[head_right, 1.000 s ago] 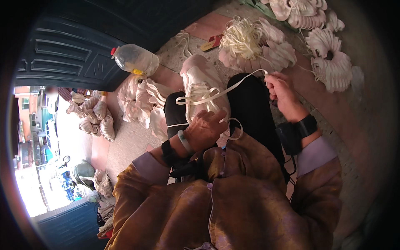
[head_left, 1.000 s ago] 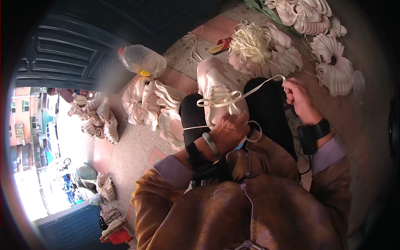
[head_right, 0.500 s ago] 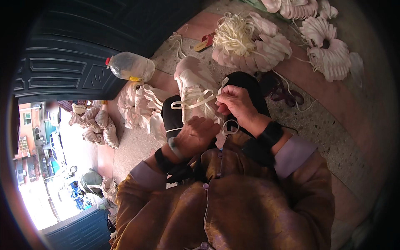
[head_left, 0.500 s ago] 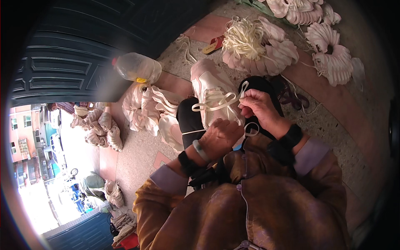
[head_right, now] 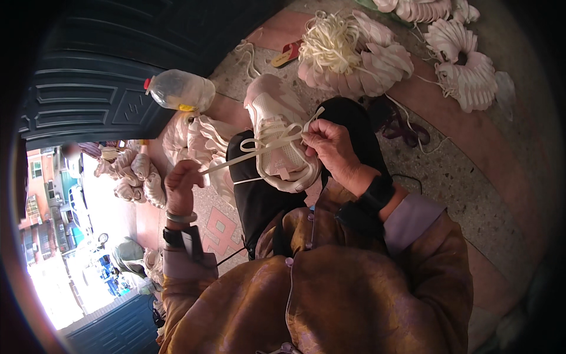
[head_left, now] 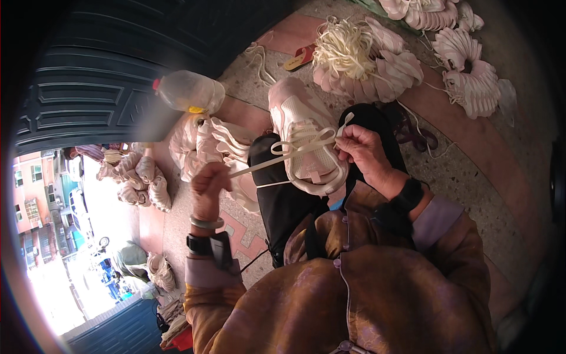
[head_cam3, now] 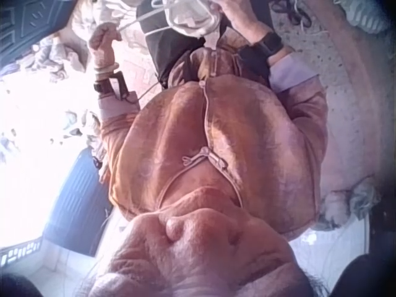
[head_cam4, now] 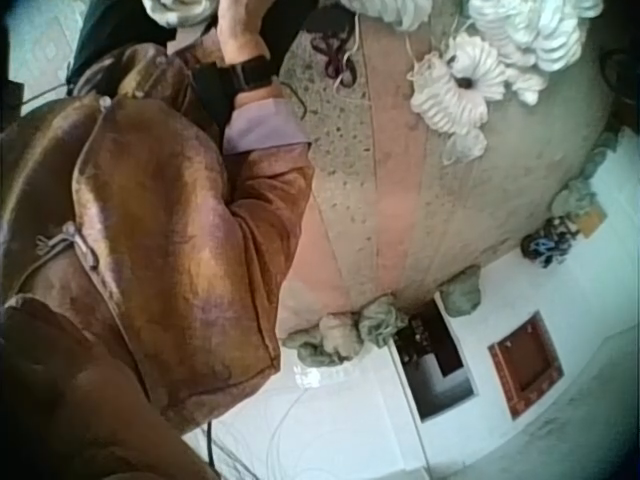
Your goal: Lacing a shoe in a shoe manufacturing environment.
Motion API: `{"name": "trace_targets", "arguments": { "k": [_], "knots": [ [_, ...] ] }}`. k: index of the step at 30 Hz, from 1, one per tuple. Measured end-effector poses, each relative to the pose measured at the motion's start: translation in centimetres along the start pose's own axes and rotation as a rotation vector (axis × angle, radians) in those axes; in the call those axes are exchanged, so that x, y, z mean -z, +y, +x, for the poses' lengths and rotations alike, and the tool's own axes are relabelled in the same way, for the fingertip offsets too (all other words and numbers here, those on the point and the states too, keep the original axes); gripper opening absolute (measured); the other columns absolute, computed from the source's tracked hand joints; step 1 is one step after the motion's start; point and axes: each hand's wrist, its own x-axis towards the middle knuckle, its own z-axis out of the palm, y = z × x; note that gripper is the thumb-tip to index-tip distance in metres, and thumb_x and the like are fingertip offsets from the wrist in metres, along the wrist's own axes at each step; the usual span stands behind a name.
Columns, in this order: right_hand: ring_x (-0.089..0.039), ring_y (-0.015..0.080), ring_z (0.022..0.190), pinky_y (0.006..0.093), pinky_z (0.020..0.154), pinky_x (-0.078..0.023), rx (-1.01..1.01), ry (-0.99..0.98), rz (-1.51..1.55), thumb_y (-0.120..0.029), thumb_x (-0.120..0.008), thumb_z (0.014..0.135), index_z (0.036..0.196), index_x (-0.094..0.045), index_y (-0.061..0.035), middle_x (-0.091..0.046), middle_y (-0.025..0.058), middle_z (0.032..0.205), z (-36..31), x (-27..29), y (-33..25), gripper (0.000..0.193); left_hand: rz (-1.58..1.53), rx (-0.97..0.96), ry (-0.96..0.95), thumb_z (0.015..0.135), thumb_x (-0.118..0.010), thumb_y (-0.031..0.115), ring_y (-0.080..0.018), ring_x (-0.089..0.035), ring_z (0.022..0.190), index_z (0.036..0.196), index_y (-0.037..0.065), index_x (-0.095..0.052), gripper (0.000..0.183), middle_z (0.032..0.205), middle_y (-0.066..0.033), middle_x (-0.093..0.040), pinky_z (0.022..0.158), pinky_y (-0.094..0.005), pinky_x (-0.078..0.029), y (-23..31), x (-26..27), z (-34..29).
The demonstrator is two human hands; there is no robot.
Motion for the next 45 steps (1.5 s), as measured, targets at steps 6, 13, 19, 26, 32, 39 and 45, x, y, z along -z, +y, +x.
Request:
{"name": "trace_targets", "arguments": {
  "k": [6,13,19,26,32,39,45],
  "knots": [
    [-0.050,0.0051,0.057,0.0192,0.053,-0.042,0.025,-0.009,0.030,-0.005,-0.059,0.085,0.080,-0.059,-0.0014,-0.056,-0.0001,0.069,0.0,0.1,0.3,0.006,0.085,0.199,0.128,0.086,-0.055,0.012,-0.0076,-0.053,0.055,0.086,0.002,-0.061,0.011,0.061,-0.0001,-0.055,0.055,-0.0226,-0.044,-5.0,4.9,0.5],
    [-0.051,0.0065,0.059,0.0215,0.053,-0.043,0.119,-0.050,-0.087,-0.003,-0.061,0.082,0.079,-0.059,-0.0009,-0.057,0.0022,0.069,0.3,0.0,1.1,0.005,0.896,-0.288,0.124,0.079,-0.064,0.013,-0.0210,-0.061,0.061,0.077,0.003,-0.062,0.010,0.069,-0.0096,-0.062,0.053,-0.0302,-0.046,-5.3,-1.5,-0.5],
    [-0.052,0.0117,0.055,0.0265,0.052,-0.042,0.531,-0.003,-0.581,-0.004,-0.065,0.076,0.077,-0.057,0.0010,-0.058,0.0094,0.067,0.1,0.2,1.2,0.009,0.172,0.095,-0.331,0.084,-0.055,0.010,-0.0129,-0.060,0.049,0.089,-0.002,-0.060,0.013,0.060,-0.0071,-0.060,0.044,-0.0252,-0.046,-0.2,-12.5,-0.9],
    [-0.052,0.0145,0.054,0.0273,0.052,-0.042,0.331,-0.029,-0.518,-0.006,-0.064,0.076,0.076,-0.057,-0.0004,-0.058,0.0105,0.064,0.6,0.7,0.5,0.009,0.011,0.367,-0.351,0.083,-0.051,0.004,-0.0119,-0.060,0.050,0.101,0.000,-0.055,0.019,0.070,-0.0070,-0.062,0.041,-0.0216,-0.046,-1.4,-15.5,1.4],
    [-0.052,0.0138,0.053,0.0274,0.052,-0.041,0.472,-0.004,-0.592,-0.006,-0.063,0.076,0.076,-0.057,-0.0004,-0.056,0.0108,0.061,0.8,0.2,1.4,0.008,-0.100,0.364,-0.253,0.084,-0.049,0.003,-0.0118,-0.059,0.048,0.097,0.001,-0.056,0.015,0.066,-0.0060,-0.061,0.039,-0.0203,-0.044,-1.7,-17.1,1.4],
    [-0.042,0.0036,0.057,0.0216,0.050,-0.036,0.064,-0.042,-0.133,-0.009,-0.065,0.079,0.073,-0.058,0.0005,-0.052,-0.0035,0.062,0.5,0.0,-0.6,0.013,-0.087,0.300,-0.193,0.084,-0.049,0.005,-0.0115,-0.056,0.043,0.084,0.001,-0.058,0.010,0.061,-0.0056,-0.058,0.036,-0.0216,-0.042,-2.3,-17.6,1.5],
    [-0.043,0.0031,0.051,0.0210,0.045,-0.037,-0.050,0.152,0.132,-0.014,-0.063,0.080,0.071,-0.059,-0.0055,-0.049,-0.0041,0.061,0.7,-0.7,-0.8,0.013,0.172,0.210,-0.249,0.086,-0.053,0.011,-0.0073,-0.050,0.042,0.078,0.003,-0.057,0.012,0.059,-0.0027,-0.056,0.037,-0.0202,-0.040,-2.0,-16.2,1.4]
  ]
}}
